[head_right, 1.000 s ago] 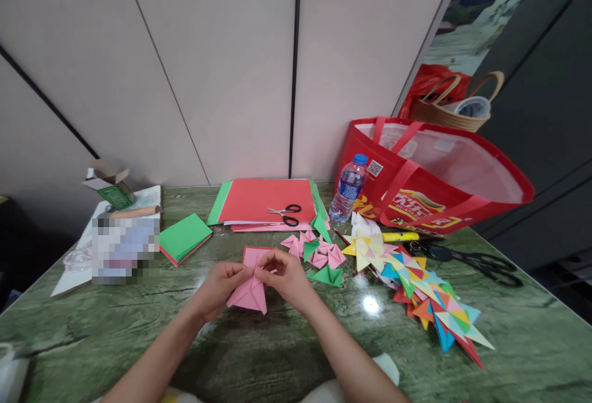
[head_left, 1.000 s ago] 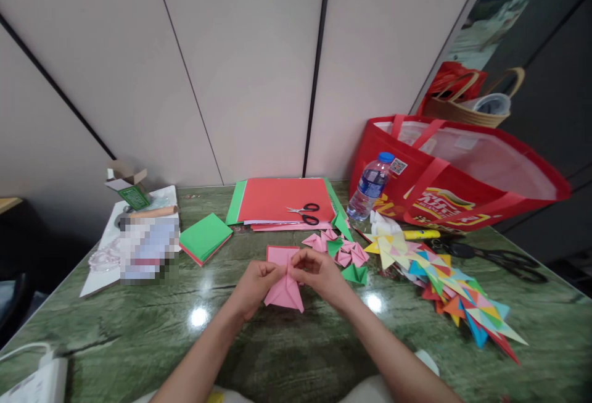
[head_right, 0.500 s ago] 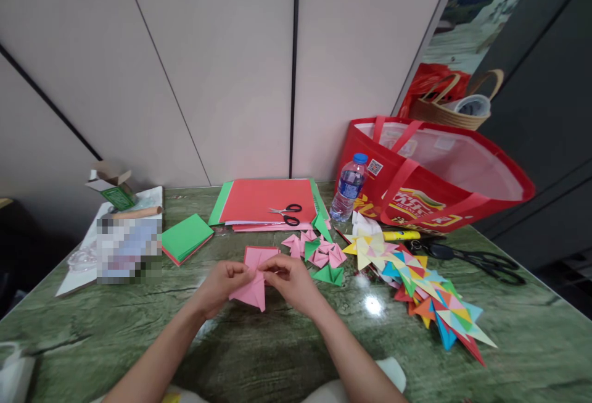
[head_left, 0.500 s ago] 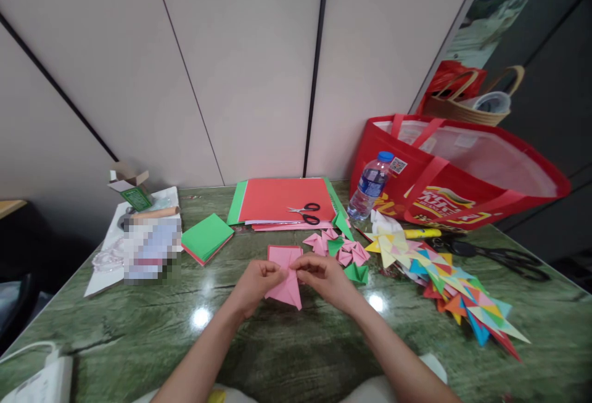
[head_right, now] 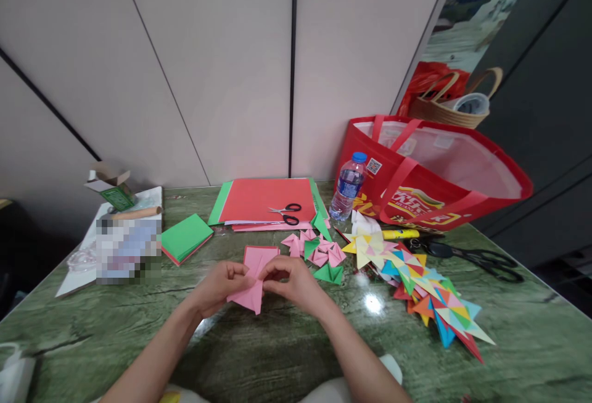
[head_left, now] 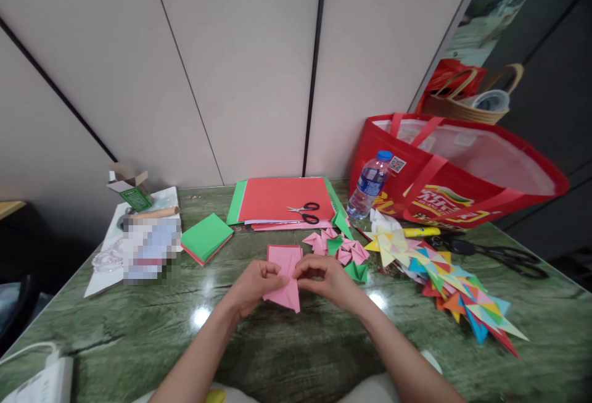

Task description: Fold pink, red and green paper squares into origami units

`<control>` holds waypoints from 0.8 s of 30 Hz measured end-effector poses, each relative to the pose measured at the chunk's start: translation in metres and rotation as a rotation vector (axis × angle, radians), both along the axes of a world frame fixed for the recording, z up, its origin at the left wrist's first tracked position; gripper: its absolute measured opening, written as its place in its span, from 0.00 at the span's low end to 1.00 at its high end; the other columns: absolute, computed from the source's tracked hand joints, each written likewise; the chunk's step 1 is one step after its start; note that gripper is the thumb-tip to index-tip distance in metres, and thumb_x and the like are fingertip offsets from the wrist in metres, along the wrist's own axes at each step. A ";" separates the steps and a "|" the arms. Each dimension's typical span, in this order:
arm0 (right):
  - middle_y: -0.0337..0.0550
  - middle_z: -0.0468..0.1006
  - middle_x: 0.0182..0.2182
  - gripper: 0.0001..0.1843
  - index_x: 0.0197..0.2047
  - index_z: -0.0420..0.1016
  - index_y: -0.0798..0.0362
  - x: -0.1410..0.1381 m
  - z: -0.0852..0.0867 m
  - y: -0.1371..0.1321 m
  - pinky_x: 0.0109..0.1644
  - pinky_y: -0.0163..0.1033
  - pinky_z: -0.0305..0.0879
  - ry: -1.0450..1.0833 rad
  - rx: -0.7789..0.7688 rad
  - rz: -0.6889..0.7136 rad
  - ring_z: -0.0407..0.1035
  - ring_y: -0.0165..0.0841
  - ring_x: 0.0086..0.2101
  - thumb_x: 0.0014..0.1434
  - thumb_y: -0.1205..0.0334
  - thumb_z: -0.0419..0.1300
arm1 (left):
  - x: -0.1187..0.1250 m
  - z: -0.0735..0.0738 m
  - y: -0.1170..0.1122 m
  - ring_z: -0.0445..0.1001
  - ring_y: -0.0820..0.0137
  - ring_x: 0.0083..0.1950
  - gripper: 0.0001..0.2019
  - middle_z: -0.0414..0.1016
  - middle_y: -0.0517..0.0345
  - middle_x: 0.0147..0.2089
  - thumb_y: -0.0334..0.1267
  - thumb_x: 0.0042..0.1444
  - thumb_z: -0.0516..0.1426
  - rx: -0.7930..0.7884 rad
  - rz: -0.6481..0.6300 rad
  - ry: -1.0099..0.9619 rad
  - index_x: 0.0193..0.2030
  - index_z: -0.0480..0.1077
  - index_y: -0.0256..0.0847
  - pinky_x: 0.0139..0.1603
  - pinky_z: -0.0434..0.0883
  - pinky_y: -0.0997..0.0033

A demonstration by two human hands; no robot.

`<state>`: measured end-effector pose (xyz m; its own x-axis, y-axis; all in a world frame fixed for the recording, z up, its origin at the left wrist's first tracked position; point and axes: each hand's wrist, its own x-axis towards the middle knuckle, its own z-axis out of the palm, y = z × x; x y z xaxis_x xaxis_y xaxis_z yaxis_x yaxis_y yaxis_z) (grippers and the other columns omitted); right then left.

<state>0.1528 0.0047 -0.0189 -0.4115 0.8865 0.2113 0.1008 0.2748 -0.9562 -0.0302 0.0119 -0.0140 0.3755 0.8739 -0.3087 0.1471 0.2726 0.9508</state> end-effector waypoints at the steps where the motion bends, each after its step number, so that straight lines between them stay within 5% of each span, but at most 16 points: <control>1: 0.41 0.73 0.30 0.04 0.30 0.74 0.54 0.000 0.000 0.000 0.34 0.34 0.65 -0.007 0.011 -0.002 0.68 0.30 0.31 0.48 0.65 0.61 | 0.000 -0.001 0.000 0.53 0.80 0.18 0.19 0.57 0.66 0.16 0.50 0.35 0.62 -0.004 -0.002 0.003 0.19 0.66 0.33 0.20 0.48 0.78; 11: 0.42 0.74 0.30 0.03 0.30 0.74 0.53 0.004 0.002 0.002 0.35 0.35 0.67 -0.043 0.084 0.020 0.69 0.30 0.30 0.49 0.64 0.60 | 0.001 0.003 0.000 0.42 0.81 0.19 0.20 0.44 0.70 0.17 0.47 0.41 0.59 0.052 -0.082 0.049 0.16 0.53 0.38 0.21 0.39 0.75; 24: 0.42 0.73 0.30 0.03 0.30 0.73 0.55 0.003 0.002 0.002 0.35 0.35 0.66 -0.053 0.083 0.040 0.68 0.30 0.30 0.48 0.67 0.60 | 0.001 0.003 0.001 0.43 0.81 0.19 0.19 0.46 0.70 0.17 0.47 0.42 0.60 0.061 -0.067 0.040 0.18 0.55 0.37 0.20 0.40 0.77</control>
